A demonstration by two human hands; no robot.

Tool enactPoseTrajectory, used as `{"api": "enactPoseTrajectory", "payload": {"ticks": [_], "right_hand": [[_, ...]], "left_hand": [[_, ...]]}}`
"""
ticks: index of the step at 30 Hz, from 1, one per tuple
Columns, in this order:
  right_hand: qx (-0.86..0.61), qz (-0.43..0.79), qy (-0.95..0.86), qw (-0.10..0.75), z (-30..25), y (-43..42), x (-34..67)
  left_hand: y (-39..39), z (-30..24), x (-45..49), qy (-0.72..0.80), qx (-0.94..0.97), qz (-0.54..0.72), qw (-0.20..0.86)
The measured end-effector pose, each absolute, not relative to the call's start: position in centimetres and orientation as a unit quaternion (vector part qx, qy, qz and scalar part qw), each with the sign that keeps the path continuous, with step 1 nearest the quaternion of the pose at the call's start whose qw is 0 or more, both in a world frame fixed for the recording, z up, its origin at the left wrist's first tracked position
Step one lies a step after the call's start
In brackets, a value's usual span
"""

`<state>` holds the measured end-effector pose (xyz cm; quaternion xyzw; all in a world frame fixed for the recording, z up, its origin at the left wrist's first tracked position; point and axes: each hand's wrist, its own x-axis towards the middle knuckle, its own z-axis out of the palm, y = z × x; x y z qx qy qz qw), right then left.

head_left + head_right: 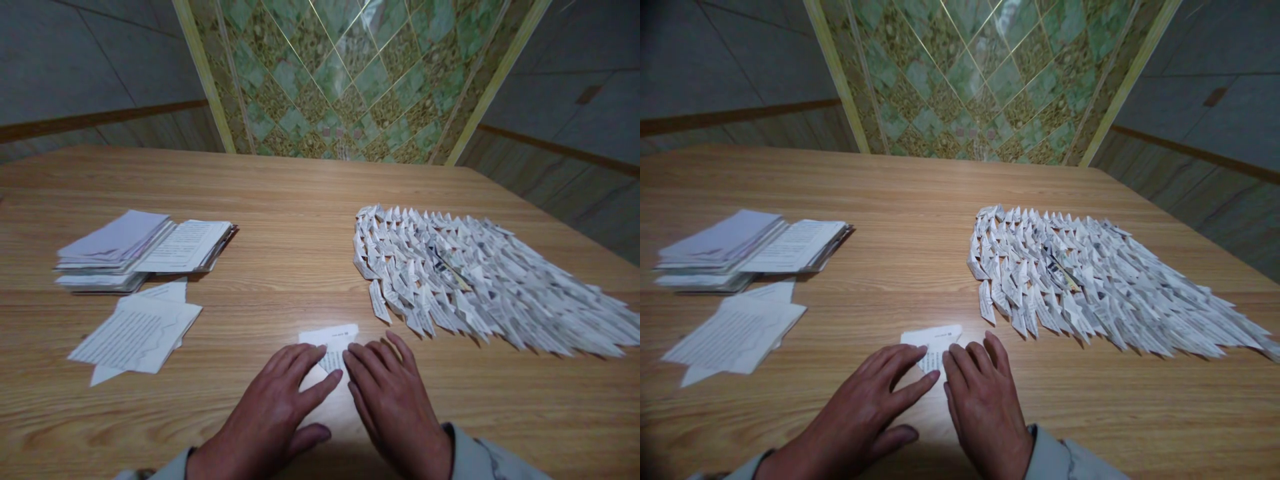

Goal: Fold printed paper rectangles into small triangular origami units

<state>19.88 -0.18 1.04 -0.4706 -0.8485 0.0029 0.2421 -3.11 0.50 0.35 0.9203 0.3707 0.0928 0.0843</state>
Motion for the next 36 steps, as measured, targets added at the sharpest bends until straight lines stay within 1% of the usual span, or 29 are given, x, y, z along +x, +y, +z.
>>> {"api": "enactPoseTrajectory", "payload": {"ticks": [9,17,22,24,29,36], "right_hand": [[-0.459,0.0,-0.861,0.217,1.16,-0.05,20.04],[-0.511,-0.015,-0.833,0.212,1.21,0.12,20.32],[-0.445,-0.017,-0.865,0.231,0.7,-0.12,19.69],[-0.431,-0.014,-0.874,0.227,0.39,-0.26,19.56],[-0.505,-0.015,-0.835,0.218,0.47,-0.05,20.01],[-0.51,-0.038,-0.83,0.222,0.96,0.45,19.79]], "left_hand": [[0.39,-0.39,-3.4,0.371,0.919,0.11,0.081],[0.42,0.16,-3.15,0.386,0.914,0.108,0.063],[0.38,0.11,-3.13,0.384,0.915,0.113,0.054],[0.31,0.01,-3.13,0.387,0.913,0.119,0.051],[0.13,-0.13,-3.1,0.397,0.908,0.12,0.05],[-0.07,-0.39,-3.34,0.394,0.912,0.116,0.02]]}}
